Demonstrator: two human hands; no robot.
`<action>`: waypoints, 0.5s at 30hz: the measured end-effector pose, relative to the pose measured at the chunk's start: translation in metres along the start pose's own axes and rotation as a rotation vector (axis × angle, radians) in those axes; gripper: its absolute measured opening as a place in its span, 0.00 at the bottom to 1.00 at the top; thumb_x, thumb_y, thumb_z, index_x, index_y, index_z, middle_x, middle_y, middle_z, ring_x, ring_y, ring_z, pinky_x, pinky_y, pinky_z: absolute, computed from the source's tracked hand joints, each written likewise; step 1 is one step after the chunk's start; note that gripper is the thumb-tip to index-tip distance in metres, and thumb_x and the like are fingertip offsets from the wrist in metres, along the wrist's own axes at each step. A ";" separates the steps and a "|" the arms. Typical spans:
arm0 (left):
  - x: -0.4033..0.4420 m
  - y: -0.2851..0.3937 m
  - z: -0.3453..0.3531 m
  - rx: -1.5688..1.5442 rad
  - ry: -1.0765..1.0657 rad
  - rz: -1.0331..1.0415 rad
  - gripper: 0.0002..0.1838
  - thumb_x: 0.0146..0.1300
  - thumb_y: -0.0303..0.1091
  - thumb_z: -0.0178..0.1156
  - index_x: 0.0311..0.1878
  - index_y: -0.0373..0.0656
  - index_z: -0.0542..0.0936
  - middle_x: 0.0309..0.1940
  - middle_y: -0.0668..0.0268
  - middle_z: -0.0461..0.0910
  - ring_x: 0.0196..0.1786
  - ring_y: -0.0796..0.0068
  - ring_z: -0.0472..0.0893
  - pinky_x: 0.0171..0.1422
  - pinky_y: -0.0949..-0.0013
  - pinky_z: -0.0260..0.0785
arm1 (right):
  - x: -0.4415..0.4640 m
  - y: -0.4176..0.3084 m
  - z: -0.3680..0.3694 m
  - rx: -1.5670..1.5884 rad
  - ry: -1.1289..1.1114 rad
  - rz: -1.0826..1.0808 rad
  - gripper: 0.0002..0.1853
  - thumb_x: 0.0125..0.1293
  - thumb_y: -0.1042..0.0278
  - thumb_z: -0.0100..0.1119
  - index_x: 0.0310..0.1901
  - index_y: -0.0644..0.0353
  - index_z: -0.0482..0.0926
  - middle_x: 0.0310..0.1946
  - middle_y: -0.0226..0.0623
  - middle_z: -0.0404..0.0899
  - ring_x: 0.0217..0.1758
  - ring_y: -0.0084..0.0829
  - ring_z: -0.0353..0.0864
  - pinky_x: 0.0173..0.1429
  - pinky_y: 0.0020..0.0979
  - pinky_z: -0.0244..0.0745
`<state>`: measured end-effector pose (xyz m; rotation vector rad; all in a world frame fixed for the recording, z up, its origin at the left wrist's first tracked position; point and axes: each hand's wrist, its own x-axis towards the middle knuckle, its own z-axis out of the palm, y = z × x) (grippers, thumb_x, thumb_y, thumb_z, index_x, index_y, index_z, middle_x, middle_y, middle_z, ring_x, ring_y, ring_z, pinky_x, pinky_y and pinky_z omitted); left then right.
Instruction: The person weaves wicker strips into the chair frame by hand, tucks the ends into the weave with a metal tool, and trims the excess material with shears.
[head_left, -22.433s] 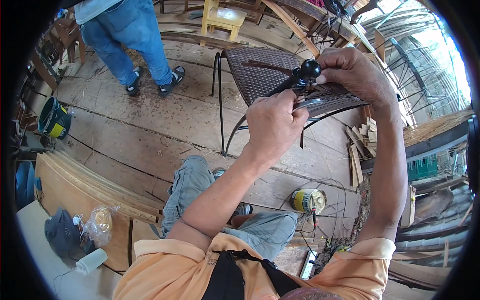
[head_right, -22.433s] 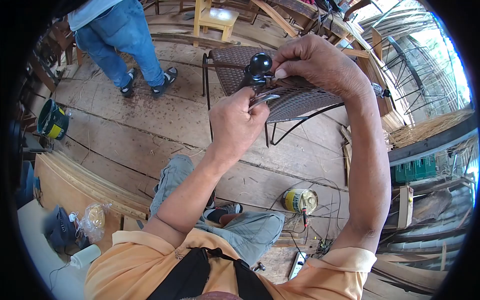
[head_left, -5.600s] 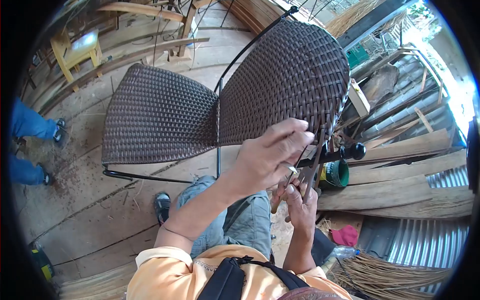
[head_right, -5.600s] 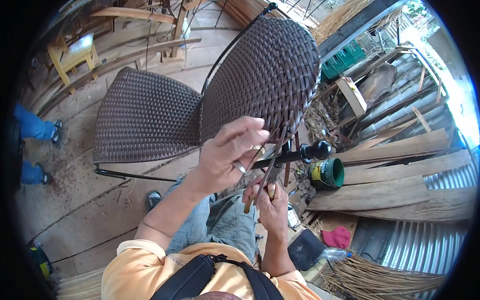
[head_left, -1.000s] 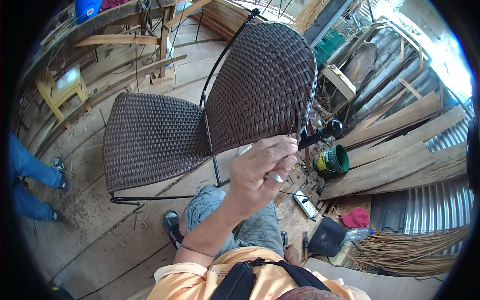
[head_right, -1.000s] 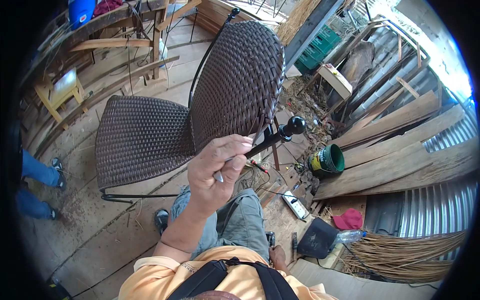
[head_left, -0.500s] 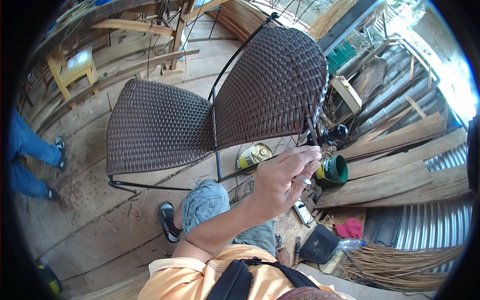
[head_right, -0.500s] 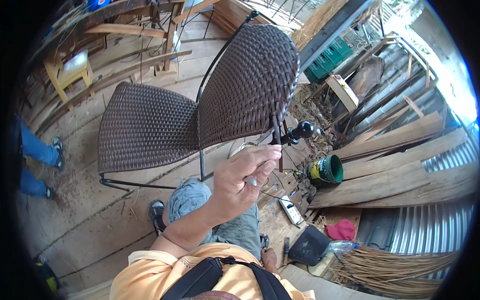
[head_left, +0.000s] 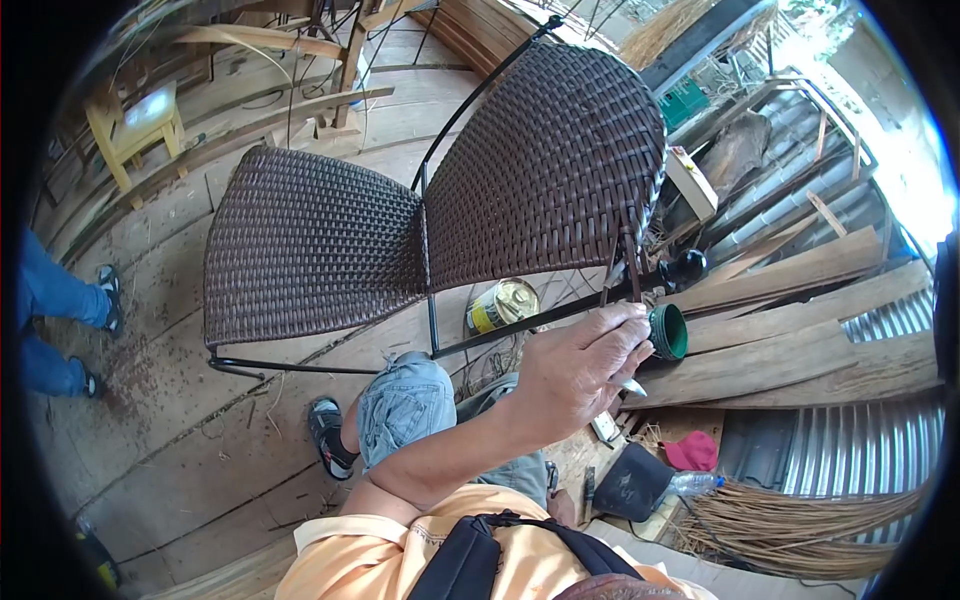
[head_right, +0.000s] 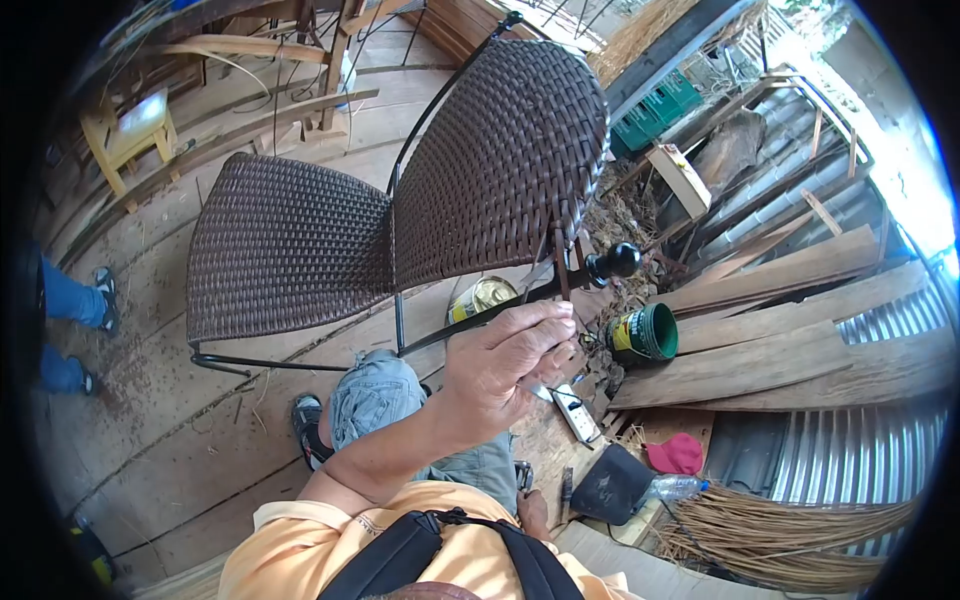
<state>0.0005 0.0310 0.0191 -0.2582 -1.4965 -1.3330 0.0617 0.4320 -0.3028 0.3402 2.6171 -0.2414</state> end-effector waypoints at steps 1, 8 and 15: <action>0.000 0.001 -0.001 0.011 -0.004 0.005 0.18 0.51 0.16 0.66 0.47 0.38 0.80 0.46 0.57 0.81 0.43 0.65 0.85 0.44 0.71 0.80 | -0.010 -0.014 -0.008 0.011 -0.002 0.038 0.30 0.61 0.45 0.54 0.46 0.71 0.77 0.42 0.61 0.81 0.49 0.54 0.81 0.53 0.46 0.73; -0.006 0.007 0.002 0.066 -0.038 -0.003 0.16 0.55 0.18 0.65 0.48 0.38 0.81 0.47 0.56 0.81 0.46 0.64 0.85 0.47 0.70 0.79 | -0.017 -0.030 -0.020 -0.037 -0.061 0.174 0.28 0.63 0.46 0.54 0.50 0.66 0.76 0.47 0.54 0.81 0.53 0.50 0.80 0.55 0.46 0.74; -0.004 0.020 0.001 0.130 -0.040 -0.022 0.11 0.59 0.20 0.64 0.46 0.36 0.81 0.46 0.55 0.82 0.45 0.66 0.84 0.49 0.71 0.76 | -0.027 -0.039 -0.030 -0.034 -0.035 0.177 0.28 0.61 0.46 0.57 0.49 0.65 0.77 0.46 0.51 0.82 0.52 0.48 0.81 0.54 0.45 0.75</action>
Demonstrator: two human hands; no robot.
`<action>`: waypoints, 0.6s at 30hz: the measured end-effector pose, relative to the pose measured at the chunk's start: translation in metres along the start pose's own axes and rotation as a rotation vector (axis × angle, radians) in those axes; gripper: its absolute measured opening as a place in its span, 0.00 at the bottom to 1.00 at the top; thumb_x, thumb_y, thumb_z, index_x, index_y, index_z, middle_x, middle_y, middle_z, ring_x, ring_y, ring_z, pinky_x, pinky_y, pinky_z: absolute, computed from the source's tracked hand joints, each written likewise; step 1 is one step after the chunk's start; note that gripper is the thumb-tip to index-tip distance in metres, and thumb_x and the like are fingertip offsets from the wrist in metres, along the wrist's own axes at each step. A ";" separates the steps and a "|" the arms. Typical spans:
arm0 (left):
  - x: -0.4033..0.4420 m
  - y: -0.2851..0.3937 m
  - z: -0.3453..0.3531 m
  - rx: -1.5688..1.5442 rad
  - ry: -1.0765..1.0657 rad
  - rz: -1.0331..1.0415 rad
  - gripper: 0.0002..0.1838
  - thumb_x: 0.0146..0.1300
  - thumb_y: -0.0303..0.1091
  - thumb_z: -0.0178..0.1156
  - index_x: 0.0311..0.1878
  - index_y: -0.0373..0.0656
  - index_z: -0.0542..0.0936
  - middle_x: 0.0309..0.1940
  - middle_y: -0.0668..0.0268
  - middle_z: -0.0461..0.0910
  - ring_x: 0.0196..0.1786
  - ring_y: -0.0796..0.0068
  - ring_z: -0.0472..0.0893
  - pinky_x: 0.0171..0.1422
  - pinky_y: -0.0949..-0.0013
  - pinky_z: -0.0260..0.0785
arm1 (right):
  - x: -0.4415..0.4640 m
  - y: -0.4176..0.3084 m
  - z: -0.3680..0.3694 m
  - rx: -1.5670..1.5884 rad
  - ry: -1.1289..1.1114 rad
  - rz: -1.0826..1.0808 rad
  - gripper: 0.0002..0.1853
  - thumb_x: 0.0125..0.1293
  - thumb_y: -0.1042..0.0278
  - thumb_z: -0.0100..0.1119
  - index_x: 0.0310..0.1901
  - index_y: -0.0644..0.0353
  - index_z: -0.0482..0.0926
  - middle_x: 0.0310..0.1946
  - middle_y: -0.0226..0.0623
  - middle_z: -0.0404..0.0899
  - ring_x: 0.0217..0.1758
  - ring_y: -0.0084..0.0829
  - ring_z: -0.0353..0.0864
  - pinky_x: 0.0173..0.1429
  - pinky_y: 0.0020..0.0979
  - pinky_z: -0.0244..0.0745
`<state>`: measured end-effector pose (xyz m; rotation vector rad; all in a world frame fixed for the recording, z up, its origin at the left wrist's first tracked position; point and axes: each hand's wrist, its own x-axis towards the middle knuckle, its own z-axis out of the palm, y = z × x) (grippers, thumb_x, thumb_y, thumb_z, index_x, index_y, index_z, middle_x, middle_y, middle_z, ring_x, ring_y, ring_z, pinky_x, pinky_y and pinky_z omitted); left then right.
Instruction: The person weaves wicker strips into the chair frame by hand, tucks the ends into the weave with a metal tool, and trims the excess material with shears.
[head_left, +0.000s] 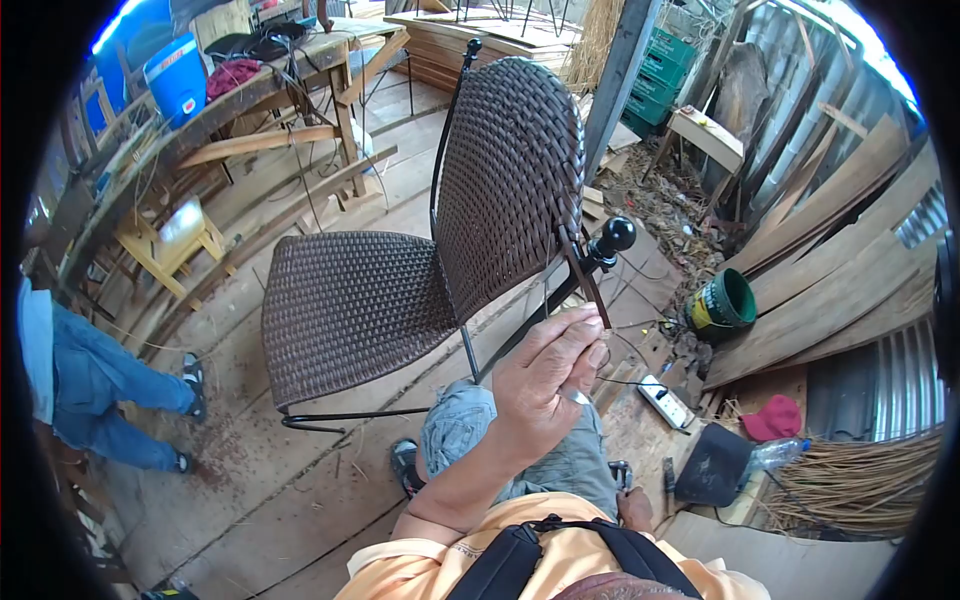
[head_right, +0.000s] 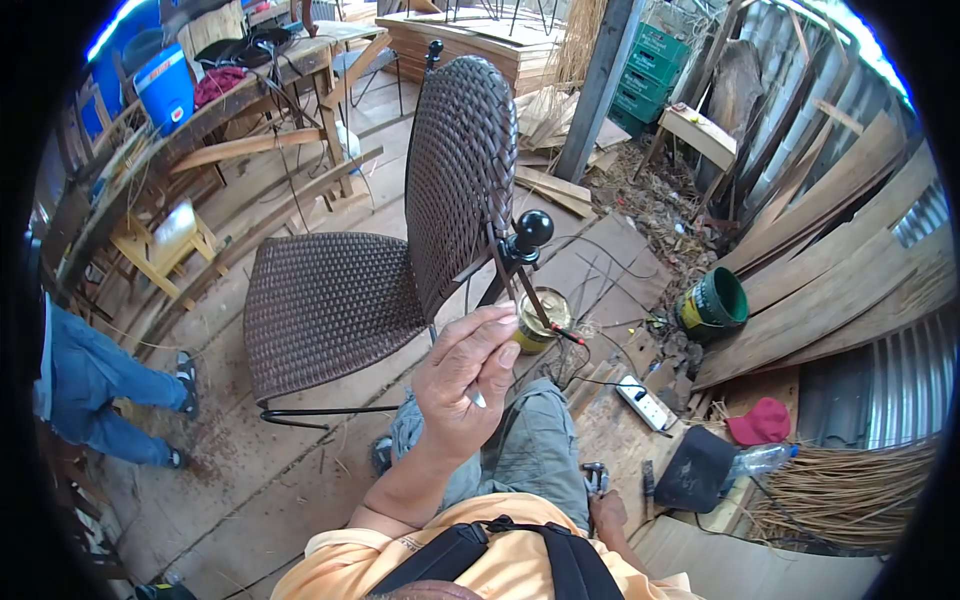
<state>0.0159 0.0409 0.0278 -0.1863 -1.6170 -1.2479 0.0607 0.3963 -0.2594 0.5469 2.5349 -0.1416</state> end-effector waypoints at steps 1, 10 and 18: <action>0.001 0.001 -0.001 0.016 -0.001 0.003 0.11 0.59 0.20 0.63 0.46 0.36 0.81 0.46 0.55 0.82 0.45 0.66 0.84 0.49 0.71 0.76 | -0.001 -0.001 -0.001 -0.001 -0.001 -0.007 0.27 0.61 0.46 0.57 0.49 0.64 0.77 0.45 0.51 0.82 0.51 0.48 0.81 0.54 0.45 0.75; 0.002 0.009 -0.019 0.062 0.077 -0.168 0.09 0.66 0.27 0.57 0.46 0.35 0.79 0.45 0.54 0.82 0.28 0.77 0.79 0.31 0.77 0.73 | 0.011 0.005 -0.008 -0.012 -0.099 -0.027 0.27 0.62 0.45 0.56 0.49 0.64 0.77 0.44 0.53 0.82 0.51 0.49 0.81 0.53 0.46 0.75; 0.018 -0.011 -0.038 0.079 0.316 -0.268 0.15 0.72 0.40 0.54 0.44 0.34 0.74 0.40 0.52 0.80 0.15 0.85 0.64 0.19 0.78 0.62 | 0.026 0.021 -0.014 0.092 -0.155 -0.108 0.22 0.63 0.49 0.57 0.42 0.64 0.79 0.40 0.54 0.82 0.47 0.52 0.82 0.49 0.47 0.74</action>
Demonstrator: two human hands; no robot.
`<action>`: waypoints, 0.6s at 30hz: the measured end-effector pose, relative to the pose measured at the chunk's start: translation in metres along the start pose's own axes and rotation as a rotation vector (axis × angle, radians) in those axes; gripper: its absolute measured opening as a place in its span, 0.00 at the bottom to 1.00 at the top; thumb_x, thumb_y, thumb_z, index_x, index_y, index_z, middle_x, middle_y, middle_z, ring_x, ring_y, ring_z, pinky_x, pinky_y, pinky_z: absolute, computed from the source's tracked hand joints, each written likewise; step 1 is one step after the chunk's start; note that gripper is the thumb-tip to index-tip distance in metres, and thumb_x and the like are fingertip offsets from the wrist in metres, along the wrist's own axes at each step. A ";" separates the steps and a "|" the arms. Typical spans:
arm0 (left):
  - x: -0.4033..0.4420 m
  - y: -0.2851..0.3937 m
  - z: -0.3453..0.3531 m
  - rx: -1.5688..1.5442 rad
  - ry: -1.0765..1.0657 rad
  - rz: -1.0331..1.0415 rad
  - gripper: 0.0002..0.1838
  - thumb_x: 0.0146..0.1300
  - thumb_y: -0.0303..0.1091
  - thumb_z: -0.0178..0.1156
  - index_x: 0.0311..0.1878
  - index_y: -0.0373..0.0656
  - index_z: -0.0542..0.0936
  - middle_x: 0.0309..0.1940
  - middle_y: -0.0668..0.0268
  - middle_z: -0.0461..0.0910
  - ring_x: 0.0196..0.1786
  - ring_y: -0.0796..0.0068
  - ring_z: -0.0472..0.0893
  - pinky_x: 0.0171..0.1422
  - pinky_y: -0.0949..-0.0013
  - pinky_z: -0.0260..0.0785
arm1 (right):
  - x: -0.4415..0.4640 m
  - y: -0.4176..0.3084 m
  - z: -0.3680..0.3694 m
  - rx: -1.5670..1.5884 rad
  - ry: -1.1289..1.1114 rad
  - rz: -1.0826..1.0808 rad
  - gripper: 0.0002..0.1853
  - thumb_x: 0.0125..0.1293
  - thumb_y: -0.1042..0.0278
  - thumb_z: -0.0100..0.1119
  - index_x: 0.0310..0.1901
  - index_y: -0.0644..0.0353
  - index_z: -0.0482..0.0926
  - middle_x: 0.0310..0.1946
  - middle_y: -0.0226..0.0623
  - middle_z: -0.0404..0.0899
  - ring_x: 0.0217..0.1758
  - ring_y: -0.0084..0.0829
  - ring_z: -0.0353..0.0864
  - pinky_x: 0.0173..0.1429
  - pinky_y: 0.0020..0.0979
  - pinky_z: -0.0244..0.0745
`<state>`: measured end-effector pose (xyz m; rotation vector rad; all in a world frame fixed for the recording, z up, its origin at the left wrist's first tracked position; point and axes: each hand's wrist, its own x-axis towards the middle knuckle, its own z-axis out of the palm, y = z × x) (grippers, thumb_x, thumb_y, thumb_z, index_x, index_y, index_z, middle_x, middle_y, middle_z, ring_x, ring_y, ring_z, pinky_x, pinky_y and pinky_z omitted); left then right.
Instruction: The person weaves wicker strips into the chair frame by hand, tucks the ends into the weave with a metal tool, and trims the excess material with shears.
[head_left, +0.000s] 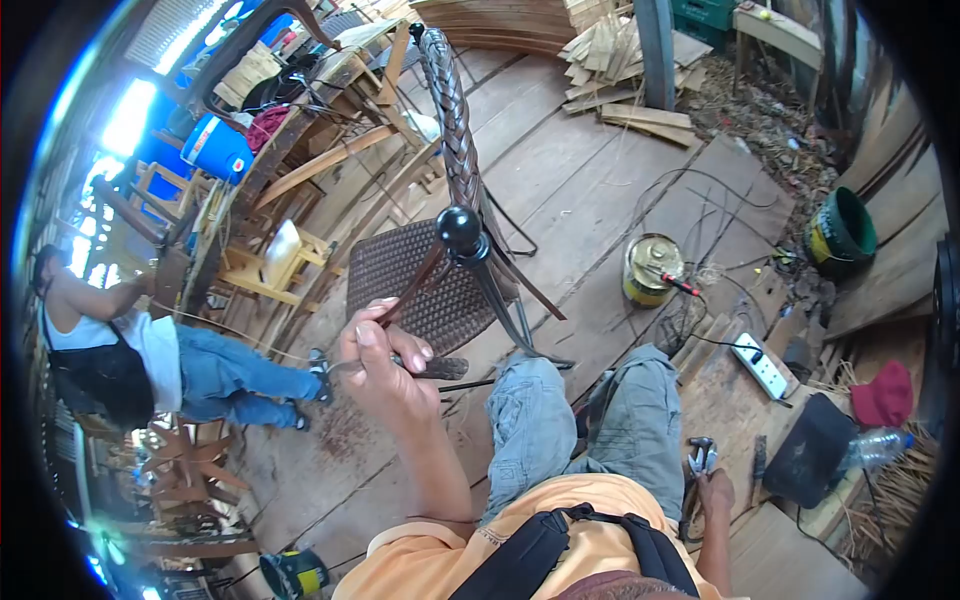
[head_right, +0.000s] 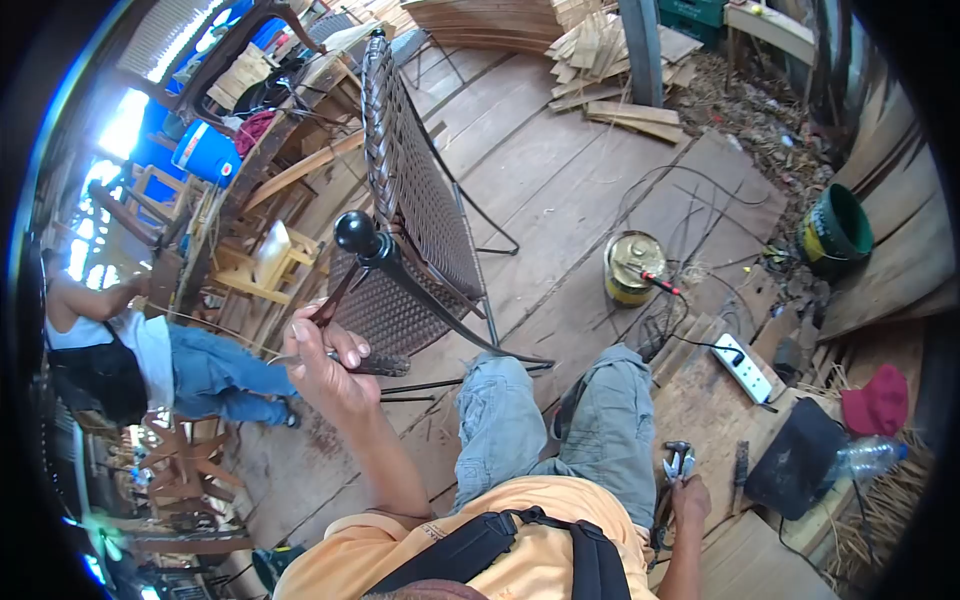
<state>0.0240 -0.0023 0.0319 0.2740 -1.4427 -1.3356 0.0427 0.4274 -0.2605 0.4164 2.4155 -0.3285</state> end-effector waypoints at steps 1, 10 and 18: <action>0.002 -0.003 -0.004 -0.003 0.006 -0.014 0.15 0.71 0.40 0.54 0.44 0.34 0.74 0.39 0.52 0.81 0.15 0.85 0.64 0.19 0.78 0.62 | 0.003 0.002 0.000 0.015 -0.001 -0.013 0.22 0.63 0.49 0.57 0.42 0.65 0.79 0.39 0.55 0.82 0.46 0.52 0.82 0.48 0.48 0.74; -0.006 -0.001 -0.006 0.065 0.046 -0.047 0.14 0.68 0.39 0.59 0.44 0.36 0.74 0.37 0.53 0.79 0.15 0.80 0.68 0.19 0.74 0.64 | 0.023 0.011 0.002 0.127 -0.046 -0.042 0.18 0.61 0.57 0.61 0.40 0.66 0.77 0.36 0.54 0.82 0.43 0.53 0.81 0.47 0.46 0.73; -0.009 0.009 -0.010 0.185 0.014 -0.020 0.14 0.67 0.40 0.61 0.45 0.38 0.73 0.37 0.55 0.80 0.15 0.83 0.67 0.18 0.77 0.63 | 0.045 0.030 0.018 0.191 -0.081 -0.108 0.17 0.60 0.60 0.63 0.40 0.68 0.78 0.34 0.54 0.82 0.40 0.52 0.82 0.45 0.44 0.73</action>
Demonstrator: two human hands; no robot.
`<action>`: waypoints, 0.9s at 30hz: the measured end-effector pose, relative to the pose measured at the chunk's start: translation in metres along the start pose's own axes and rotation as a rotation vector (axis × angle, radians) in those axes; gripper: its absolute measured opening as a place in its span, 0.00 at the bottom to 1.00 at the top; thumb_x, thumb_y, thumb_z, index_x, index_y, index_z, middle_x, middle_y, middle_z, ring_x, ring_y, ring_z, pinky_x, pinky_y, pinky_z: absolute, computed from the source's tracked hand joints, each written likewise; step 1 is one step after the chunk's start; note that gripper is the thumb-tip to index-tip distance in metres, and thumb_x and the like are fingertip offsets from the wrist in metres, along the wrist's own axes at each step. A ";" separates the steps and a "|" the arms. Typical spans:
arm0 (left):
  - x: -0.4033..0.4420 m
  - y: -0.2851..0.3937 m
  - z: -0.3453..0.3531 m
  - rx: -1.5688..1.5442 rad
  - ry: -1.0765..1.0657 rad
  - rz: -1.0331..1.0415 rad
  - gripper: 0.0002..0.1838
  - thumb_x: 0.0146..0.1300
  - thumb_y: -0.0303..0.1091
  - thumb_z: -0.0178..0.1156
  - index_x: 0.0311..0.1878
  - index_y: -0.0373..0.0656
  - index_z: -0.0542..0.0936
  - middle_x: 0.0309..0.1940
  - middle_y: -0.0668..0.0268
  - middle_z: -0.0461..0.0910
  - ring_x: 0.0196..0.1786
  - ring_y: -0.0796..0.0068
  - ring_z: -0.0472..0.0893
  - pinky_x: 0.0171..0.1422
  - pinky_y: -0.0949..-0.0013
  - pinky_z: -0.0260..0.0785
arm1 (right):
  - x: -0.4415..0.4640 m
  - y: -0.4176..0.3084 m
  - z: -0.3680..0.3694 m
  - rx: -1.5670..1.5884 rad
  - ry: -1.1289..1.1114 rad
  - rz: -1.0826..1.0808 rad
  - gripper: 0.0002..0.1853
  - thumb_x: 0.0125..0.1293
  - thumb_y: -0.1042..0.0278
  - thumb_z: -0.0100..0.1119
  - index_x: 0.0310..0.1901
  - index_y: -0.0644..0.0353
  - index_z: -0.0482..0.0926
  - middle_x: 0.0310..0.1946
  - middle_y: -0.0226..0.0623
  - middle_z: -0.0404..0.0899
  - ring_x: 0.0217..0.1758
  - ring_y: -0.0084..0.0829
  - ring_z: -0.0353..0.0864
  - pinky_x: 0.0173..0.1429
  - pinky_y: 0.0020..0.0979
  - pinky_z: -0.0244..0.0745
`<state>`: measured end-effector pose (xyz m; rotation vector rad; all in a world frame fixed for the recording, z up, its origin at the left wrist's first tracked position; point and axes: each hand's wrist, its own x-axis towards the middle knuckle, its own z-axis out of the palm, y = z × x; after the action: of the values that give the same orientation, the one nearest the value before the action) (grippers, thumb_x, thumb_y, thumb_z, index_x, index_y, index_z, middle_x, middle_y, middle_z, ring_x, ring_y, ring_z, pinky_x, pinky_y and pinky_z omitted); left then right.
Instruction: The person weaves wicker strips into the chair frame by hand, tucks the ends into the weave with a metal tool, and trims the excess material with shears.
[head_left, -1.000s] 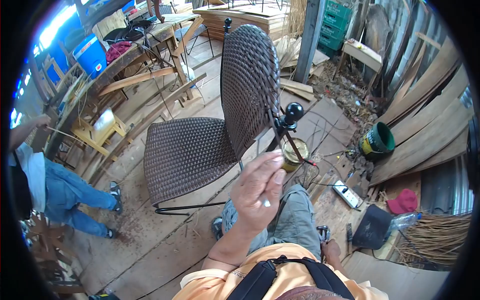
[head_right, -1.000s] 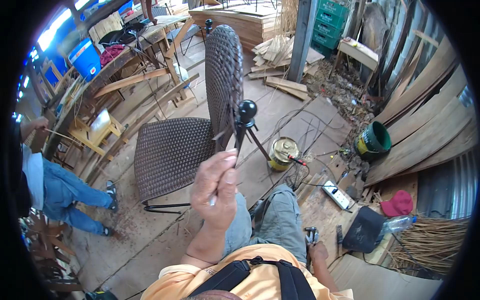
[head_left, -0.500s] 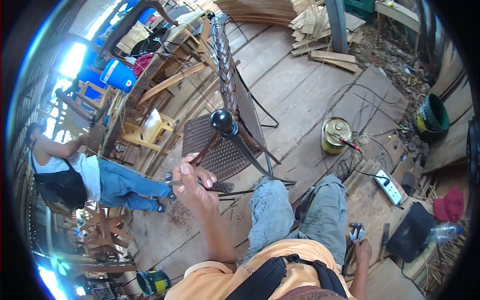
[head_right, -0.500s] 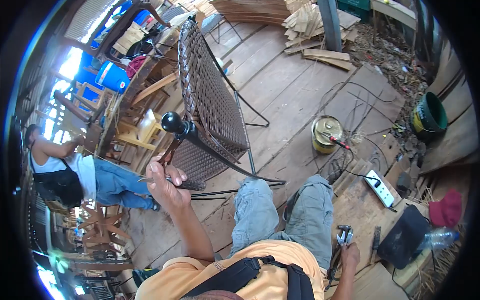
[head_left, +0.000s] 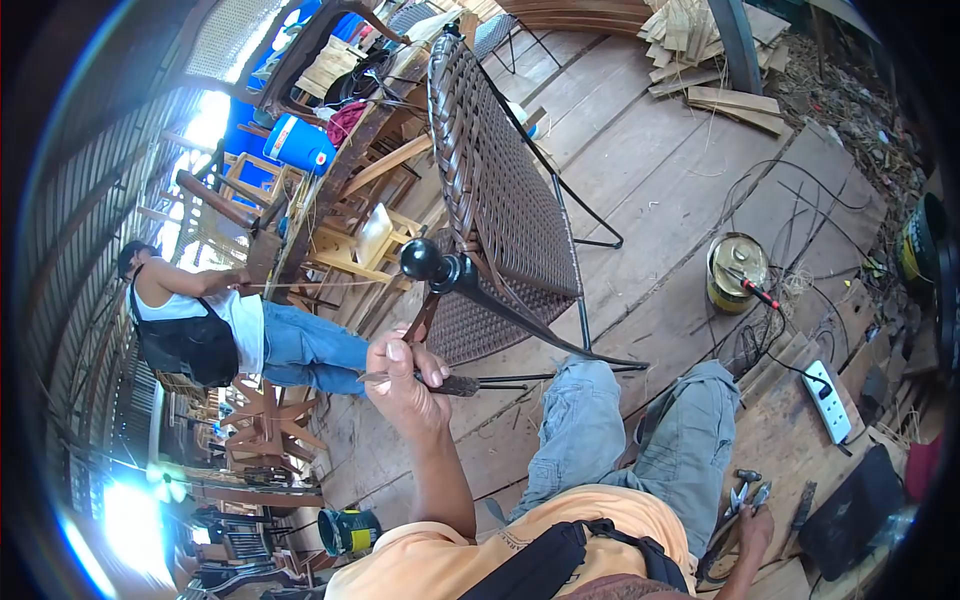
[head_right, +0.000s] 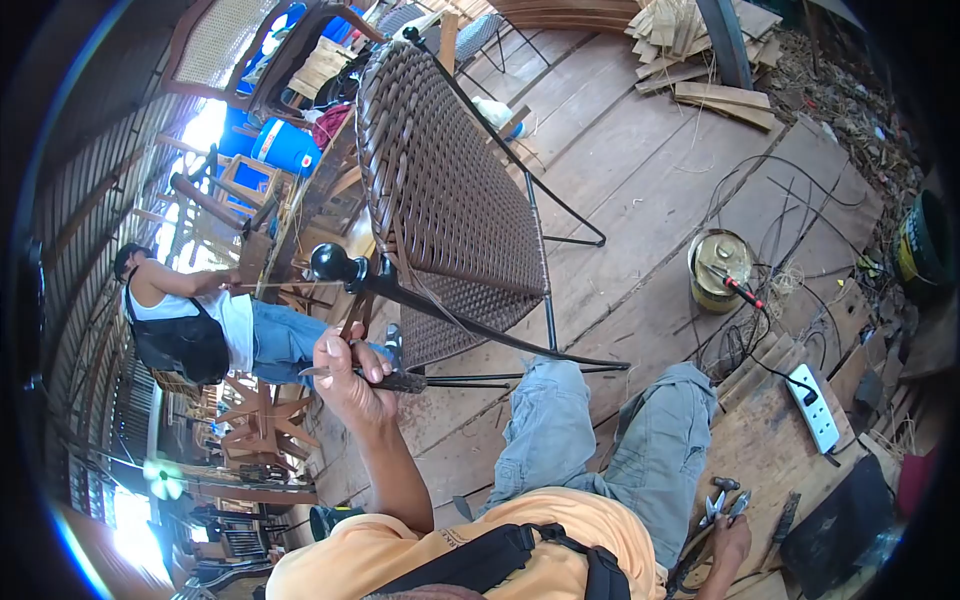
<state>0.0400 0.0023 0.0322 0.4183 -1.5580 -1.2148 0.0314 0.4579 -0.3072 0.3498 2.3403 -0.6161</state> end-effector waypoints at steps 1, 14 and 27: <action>-0.001 0.002 0.001 0.005 0.002 0.001 0.14 0.67 0.39 0.61 0.45 0.38 0.73 0.37 0.54 0.80 0.15 0.84 0.67 0.18 0.77 0.63 | 0.000 0.000 -0.002 0.024 -0.001 -0.009 0.16 0.59 0.60 0.63 0.39 0.68 0.78 0.34 0.54 0.81 0.39 0.52 0.82 0.44 0.44 0.72; -0.014 0.003 -0.004 0.029 -0.028 -0.063 0.12 0.69 0.39 0.58 0.46 0.40 0.72 0.38 0.59 0.79 0.15 0.85 0.67 0.19 0.78 0.64 | -0.002 -0.003 -0.011 0.126 -0.014 -0.058 0.17 0.58 0.59 0.65 0.37 0.67 0.79 0.32 0.52 0.82 0.38 0.50 0.82 0.43 0.42 0.73; -0.086 -0.020 -0.026 -0.166 -0.251 -0.847 0.12 0.71 0.41 0.54 0.41 0.41 0.72 0.32 0.65 0.74 0.17 0.82 0.69 0.16 0.73 0.65 | -0.002 -0.004 -0.010 0.094 -0.014 -0.055 0.18 0.58 0.58 0.65 0.37 0.68 0.79 0.32 0.54 0.82 0.38 0.52 0.82 0.43 0.44 0.73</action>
<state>0.0885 0.0472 -0.0317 0.8947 -1.5054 -2.0913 0.0255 0.4601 -0.2979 0.3235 2.3189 -0.7550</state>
